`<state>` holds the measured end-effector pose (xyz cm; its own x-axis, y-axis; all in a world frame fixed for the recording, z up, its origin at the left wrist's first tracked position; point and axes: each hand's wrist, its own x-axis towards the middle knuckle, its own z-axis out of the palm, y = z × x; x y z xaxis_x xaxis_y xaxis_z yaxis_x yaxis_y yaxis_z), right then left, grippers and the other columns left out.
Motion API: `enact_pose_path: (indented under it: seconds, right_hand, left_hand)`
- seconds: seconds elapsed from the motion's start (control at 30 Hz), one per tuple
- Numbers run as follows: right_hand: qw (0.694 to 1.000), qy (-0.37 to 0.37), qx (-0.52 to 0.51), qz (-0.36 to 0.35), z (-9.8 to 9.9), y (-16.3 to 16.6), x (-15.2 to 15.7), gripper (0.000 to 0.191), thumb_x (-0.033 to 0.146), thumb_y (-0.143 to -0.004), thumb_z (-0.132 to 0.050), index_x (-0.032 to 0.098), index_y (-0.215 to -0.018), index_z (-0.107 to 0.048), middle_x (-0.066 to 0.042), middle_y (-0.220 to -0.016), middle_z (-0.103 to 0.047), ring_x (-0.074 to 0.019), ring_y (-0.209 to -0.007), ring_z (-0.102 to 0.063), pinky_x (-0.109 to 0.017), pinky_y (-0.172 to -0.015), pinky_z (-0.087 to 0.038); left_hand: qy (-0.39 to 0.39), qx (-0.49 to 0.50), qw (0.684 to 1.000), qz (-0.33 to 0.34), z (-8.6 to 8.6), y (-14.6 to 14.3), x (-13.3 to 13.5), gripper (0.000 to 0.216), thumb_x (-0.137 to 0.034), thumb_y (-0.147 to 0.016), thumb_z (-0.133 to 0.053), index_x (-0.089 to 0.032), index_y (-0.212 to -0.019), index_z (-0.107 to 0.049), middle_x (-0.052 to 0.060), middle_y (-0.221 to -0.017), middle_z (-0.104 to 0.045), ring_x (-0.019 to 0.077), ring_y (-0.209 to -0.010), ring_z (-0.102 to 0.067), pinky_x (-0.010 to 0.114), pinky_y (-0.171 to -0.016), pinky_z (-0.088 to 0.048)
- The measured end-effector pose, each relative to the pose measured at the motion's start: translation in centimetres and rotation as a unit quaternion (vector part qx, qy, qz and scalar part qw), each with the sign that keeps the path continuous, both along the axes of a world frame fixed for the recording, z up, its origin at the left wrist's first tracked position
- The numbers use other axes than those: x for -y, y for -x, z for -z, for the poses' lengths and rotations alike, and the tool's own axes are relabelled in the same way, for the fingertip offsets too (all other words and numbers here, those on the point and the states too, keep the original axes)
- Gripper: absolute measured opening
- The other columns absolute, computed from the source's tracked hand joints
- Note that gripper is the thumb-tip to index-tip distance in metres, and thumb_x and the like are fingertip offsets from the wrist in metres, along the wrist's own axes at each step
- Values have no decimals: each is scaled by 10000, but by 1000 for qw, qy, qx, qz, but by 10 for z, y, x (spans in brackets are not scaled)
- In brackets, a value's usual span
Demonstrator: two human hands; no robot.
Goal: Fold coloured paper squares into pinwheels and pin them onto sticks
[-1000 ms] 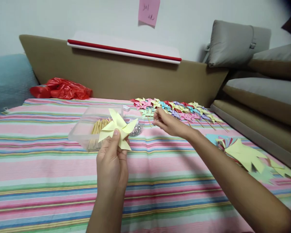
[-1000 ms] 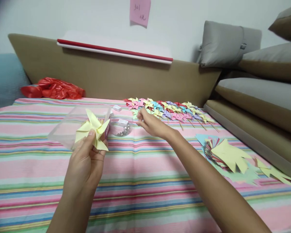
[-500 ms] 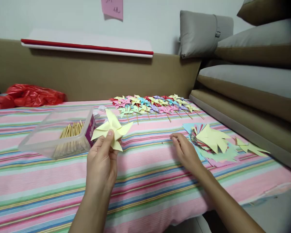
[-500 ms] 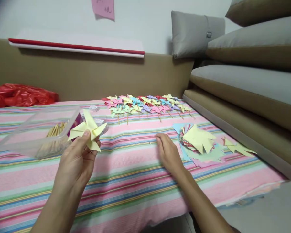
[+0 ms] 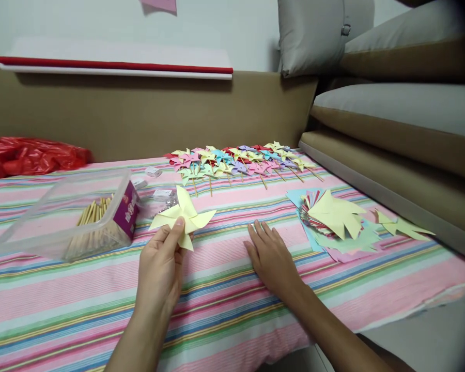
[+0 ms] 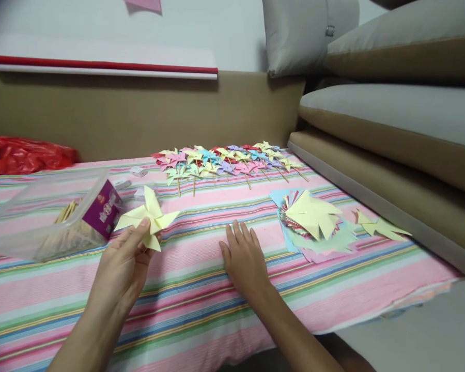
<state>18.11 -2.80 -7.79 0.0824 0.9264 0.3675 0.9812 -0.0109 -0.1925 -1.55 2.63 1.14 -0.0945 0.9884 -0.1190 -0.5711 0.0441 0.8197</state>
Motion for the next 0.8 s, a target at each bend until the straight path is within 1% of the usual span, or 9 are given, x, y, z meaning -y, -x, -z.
enact_pose_path:
  seconds: [0.1, 0.2, 0.3, 0.37, 0.47, 0.57, 0.63, 0.7, 0.8]
  right_hand:
    - [1000, -16, -20, -9, -2, -1, 2, 449, 305, -1035, -404, 68, -1372, -583, -172, -1431, -598, -332, -1381, -511, -512, -1146, -403]
    - [998, -33, -46, -5, -9, -4, 3, 361, 274, -1015, -436, 126, -1257, -659, -136, -1329, -685, -309, -1290, -601, -462, -1085, -461]
    - [997, -22, -69, 15, -18, -9, 4, 262, 251, -994, -466, 216, -1076, -712, -71, -1127, -777, -274, -1032, -729, -375, -829, -548]
    - [997, -12, -73, 24, -23, -13, 4, 238, 241, -984, -481, 242, -977, -719, -41, -991, -795, -249, -853, -748, -337, -675, -519]
    - [997, -5, -73, 29, -26, -15, 5, 242, 224, -983, -483, 244, -908, -713, -31, -902, -788, -240, -773, -736, -326, -620, -487]
    - [998, 0, -67, 19, -24, -11, 7, 260, 230, -1004, -449, 222, -976, -707, -64, -945, -781, -252, -840, -737, -346, -687, -526]
    - [999, -10, -36, -2, -19, -6, 9, 303, 250, -1020, -426, 188, -1146, -694, -129, -1149, -750, -285, -1051, -710, -393, -855, -550]
    - [1000, -20, 8, -18, -14, -1, 10, 377, 273, -1029, -414, 152, -1306, -640, -187, -1356, -647, -321, -1257, -613, -458, -1014, -504]
    - [999, -14, 43, -21, -7, 3, 9, 442, 294, -1034, -407, 112, -1397, -582, -215, -1450, -567, -348, -1360, -527, -500, -1089, -461]
  left_hand:
    - [2, -16, 1000, 9, 1, -2, 3, 235, -236, -684, -894, -125, -843, -761, 9, -841, -738, 78, -728, -656, 136, -658, -537]
    - [3, -30, 999, 20, 2, -6, 8, 298, -307, -648, -917, -137, -834, -758, 15, -834, -741, 99, -749, -657, 169, -683, -528]
    - [-1, -49, 999, 24, 3, -8, 12, 335, -364, -630, -922, -143, -813, -748, 16, -806, -730, 117, -747, -650, 202, -697, -514]
    - [-5, -61, 998, 26, 5, -8, 13, 329, -366, -630, -920, -146, -792, -737, 12, -791, -718, 120, -740, -641, 209, -695, -502]
    - [-13, -70, 997, 30, 7, -7, 13, 285, -338, -658, -906, -150, -777, -728, -2, -760, -696, 114, -740, -632, 197, -689, -486]
    - [-15, -71, 997, 30, 8, -7, 12, 274, -318, -662, -903, -147, -795, -734, 3, -777, -705, 115, -745, -634, 195, -690, -480]
    - [-15, -68, 997, 30, 7, -7, 11, 299, -335, -657, -905, -143, -820, -744, 18, -810, -723, 121, -750, -640, 202, -695, -483]
    - [-16, -63, 998, 28, 5, -7, 11, 324, -367, -652, -906, -141, -825, -750, 24, -814, -729, 124, -747, -642, 209, -696, -486]
    - [-16, -58, 998, 22, 4, -9, 10, 300, -351, -641, -915, -148, -773, -738, 5, -750, -708, 120, -720, -634, 209, -680, -487]
